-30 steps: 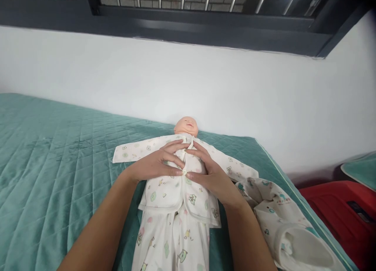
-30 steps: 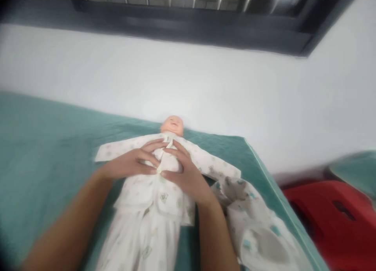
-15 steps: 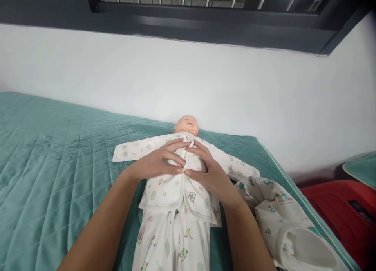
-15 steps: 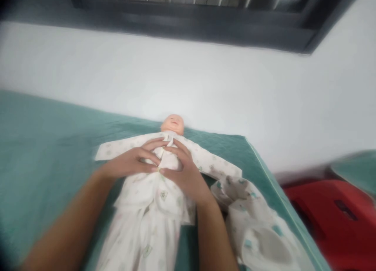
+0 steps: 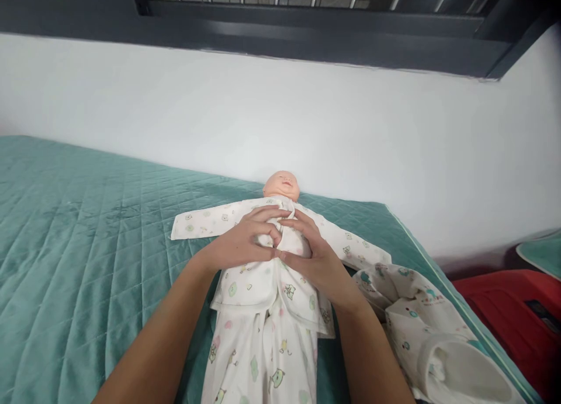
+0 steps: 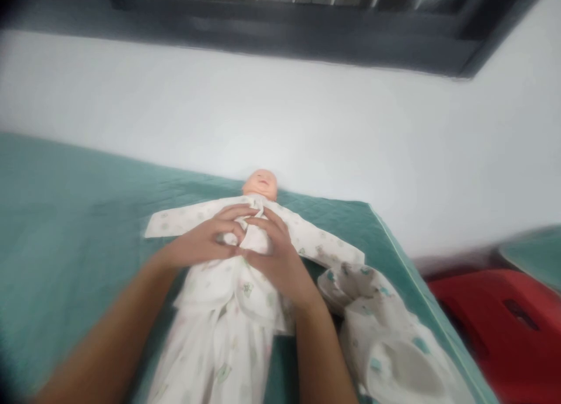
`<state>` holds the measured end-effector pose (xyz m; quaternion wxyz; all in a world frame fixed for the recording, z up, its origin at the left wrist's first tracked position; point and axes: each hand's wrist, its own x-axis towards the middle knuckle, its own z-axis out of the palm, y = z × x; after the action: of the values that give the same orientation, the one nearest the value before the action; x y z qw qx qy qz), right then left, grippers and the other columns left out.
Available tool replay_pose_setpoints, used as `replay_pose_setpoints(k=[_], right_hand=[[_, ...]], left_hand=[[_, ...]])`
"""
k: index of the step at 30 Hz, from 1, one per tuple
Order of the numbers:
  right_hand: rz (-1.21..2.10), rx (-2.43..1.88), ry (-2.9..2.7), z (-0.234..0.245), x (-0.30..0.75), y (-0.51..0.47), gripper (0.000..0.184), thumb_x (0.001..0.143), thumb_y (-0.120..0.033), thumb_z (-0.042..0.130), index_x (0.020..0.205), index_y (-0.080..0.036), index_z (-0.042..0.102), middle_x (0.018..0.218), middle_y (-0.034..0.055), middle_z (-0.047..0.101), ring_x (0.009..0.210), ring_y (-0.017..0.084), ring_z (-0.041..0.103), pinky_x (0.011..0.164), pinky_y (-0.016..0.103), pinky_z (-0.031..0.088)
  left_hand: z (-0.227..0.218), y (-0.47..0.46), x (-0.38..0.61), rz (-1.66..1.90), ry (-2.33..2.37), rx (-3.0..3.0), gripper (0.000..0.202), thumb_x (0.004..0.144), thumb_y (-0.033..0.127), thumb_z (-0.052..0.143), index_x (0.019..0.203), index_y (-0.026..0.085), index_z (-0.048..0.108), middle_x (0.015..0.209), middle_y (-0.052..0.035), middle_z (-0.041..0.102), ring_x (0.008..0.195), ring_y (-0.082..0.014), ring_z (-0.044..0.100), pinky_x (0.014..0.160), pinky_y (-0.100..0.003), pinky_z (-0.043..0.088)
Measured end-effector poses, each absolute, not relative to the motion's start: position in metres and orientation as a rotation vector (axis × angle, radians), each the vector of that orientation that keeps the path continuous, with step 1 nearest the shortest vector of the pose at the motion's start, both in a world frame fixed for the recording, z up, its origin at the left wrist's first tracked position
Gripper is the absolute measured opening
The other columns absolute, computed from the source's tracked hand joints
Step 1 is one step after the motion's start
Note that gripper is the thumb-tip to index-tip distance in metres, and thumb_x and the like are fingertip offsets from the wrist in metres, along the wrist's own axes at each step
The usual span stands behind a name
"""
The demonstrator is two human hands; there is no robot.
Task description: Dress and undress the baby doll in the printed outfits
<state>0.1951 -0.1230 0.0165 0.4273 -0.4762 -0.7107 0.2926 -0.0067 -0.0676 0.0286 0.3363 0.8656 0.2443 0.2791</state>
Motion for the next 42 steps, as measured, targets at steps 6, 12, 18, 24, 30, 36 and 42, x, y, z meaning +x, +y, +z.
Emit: replay_pose_setpoints(k=[6, 12, 18, 24, 30, 36, 42], right_hand=[[0.727, -1.209, -1.79, 0.017, 0.194, -0.124, 0.027, 0.081, -0.028, 0.069, 0.107, -0.031, 0.062, 0.153, 0.0009, 0.035, 0.147, 0.022, 0.024, 0.121, 0.045, 0.02], [0.768, -1.159, -1.736, 0.017, 0.196, -0.124, 0.013, 0.079, -0.027, 0.071, 0.086, -0.026, 0.06, 0.152, 0.0011, 0.037, 0.146, 0.023, 0.027, 0.12, 0.046, 0.019], [1.113, -0.954, -1.265, 0.023, 0.197, -0.123, 0.016, 0.075, -0.028, 0.074, 0.075, -0.023, 0.058, 0.146, 0.0006, 0.05, 0.137, 0.027, 0.042, 0.114, 0.045, 0.031], [1.011, -1.013, -0.845, 0.024, 0.194, -0.123, 0.015, 0.079, -0.038, 0.063, 0.082, -0.024, 0.058, 0.135, 0.0034, 0.061, 0.114, 0.028, 0.062, 0.09, 0.041, 0.052], [0.811, -1.299, -1.029, 0.023, 0.191, -0.121, 0.033, 0.088, -0.049, 0.049, 0.095, -0.022, 0.067, 0.105, 0.0069, 0.07, 0.097, 0.026, 0.063, 0.078, 0.035, 0.051], [0.682, -1.477, -1.15, 0.016, 0.188, -0.117, 0.024, 0.079, -0.045, 0.064, 0.075, -0.021, 0.062, 0.072, -0.0024, 0.057, 0.069, 0.015, 0.05, 0.069, 0.028, 0.041], [0.681, -1.507, -1.11, 0.012, 0.192, -0.114, 0.027, 0.072, -0.045, 0.07, 0.086, -0.022, 0.064, 0.063, -0.0062, 0.048, 0.058, 0.012, 0.041, 0.058, 0.025, 0.037]], left_hand=[[0.031, -0.069, -0.004, 0.744, 0.624, 2.269, 0.007, 0.083, 0.023, 0.062, 0.077, 0.022, 0.059, 0.152, 0.0001, 0.042, 0.145, -0.0245, 0.027, 0.119, -0.043, 0.024], [0.033, -0.068, -0.007, 0.676, 0.632, 2.144, 0.019, 0.089, 0.04, 0.058, 0.083, 0.023, 0.062, 0.153, 0.0008, 0.04, 0.148, -0.0236, 0.021, 0.119, -0.043, 0.02], [0.036, -0.072, -0.007, 0.772, 0.623, 1.963, 0.028, 0.091, 0.044, 0.056, 0.077, 0.02, 0.057, 0.151, -0.0028, 0.044, 0.145, -0.0263, 0.029, 0.117, -0.044, 0.025], [0.027, -0.071, 0.0, 0.942, 0.779, 1.854, 0.025, 0.088, 0.043, 0.06, 0.109, 0.028, 0.056, 0.153, -0.0022, 0.039, 0.144, -0.0244, 0.033, 0.116, -0.042, 0.029], [0.02, -0.073, 0.011, 1.01, 0.929, 2.062, 0.032, 0.083, 0.035, 0.066, 0.112, 0.027, 0.056, 0.151, -0.0053, 0.04, 0.143, -0.0252, 0.032, 0.117, -0.043, 0.026], [0.023, -0.075, 0.013, 1.084, 0.941, 1.92, 0.007, 0.086, 0.03, 0.059, 0.09, 0.024, 0.056, 0.142, -0.0023, 0.051, 0.136, -0.024, 0.041, 0.112, -0.041, 0.033], [0.021, -0.067, 0.011, 1.218, 0.874, 1.58, 0.01, 0.083, 0.029, 0.061, 0.08, 0.02, 0.058, 0.129, -0.0056, 0.063, 0.121, -0.0245, 0.056, 0.105, -0.04, 0.041]])
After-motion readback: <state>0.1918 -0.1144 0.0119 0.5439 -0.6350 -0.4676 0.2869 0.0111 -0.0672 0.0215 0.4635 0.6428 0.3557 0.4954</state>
